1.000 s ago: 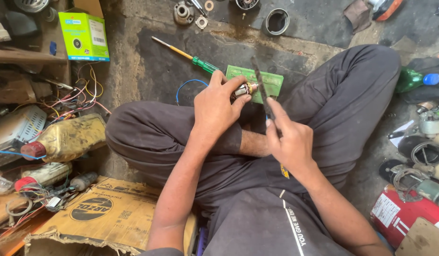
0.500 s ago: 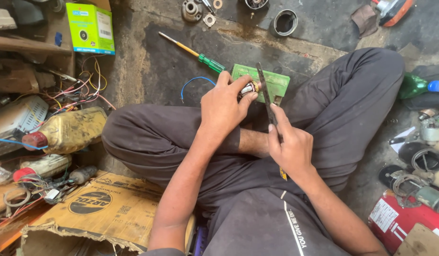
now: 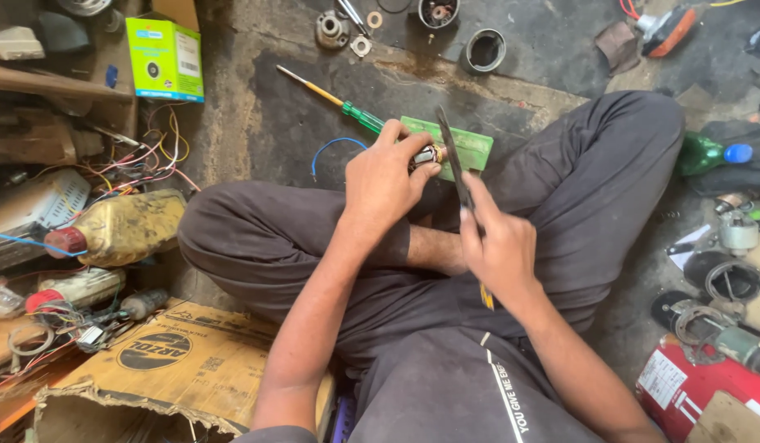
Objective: The person sits on the floor and uses a metal file to scrape the surface of a cylindrical electrical component held in their left hand. They repeatedly rotate the component to file different sections while working in a cluttered workshop environment.
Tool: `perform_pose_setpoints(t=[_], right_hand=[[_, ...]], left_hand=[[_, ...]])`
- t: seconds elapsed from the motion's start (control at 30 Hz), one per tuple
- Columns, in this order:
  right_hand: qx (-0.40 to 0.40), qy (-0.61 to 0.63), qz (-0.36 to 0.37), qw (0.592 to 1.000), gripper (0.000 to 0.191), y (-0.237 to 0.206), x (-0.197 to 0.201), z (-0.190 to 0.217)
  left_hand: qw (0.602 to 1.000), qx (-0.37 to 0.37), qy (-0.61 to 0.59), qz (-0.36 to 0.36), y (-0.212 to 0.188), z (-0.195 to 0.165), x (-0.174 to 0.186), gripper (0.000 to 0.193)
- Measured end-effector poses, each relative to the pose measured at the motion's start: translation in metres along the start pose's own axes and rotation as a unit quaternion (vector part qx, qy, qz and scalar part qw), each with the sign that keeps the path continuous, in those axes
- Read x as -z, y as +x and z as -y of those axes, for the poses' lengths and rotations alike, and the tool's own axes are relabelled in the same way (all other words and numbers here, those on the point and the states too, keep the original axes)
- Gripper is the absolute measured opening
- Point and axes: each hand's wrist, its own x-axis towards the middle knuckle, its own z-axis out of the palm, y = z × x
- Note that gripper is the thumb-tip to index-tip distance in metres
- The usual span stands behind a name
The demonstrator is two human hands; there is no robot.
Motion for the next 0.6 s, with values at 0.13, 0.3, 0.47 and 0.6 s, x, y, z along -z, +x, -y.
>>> perform_pose_setpoints(t=[0.13,0.3,0.47,0.6], right_hand=[[-0.006,-0.003,0.014,1.0,0.046,0.013,0.002,0.001],[0.012,0.034,-0.007,0.999,0.048,0.003,0.004,0.008],[-0.018,0.001,-0.003,1.0,0.047,0.008,-0.004,0.002],[-0.005,0.021,-0.003,1.0,0.049,0.007,-0.004,0.003]], left_hand=[[1.0,0.012,-0.01,0.02,0.003,0.001,0.003,0.033],[1.0,-0.008,-0.016,0.009,0.006,0.0,0.008,0.034],[1.0,-0.004,-0.017,0.023,0.003,0.001,0.007,0.033],[0.999,0.003,-0.026,0.021,0.004,0.003,0.008,0.033]])
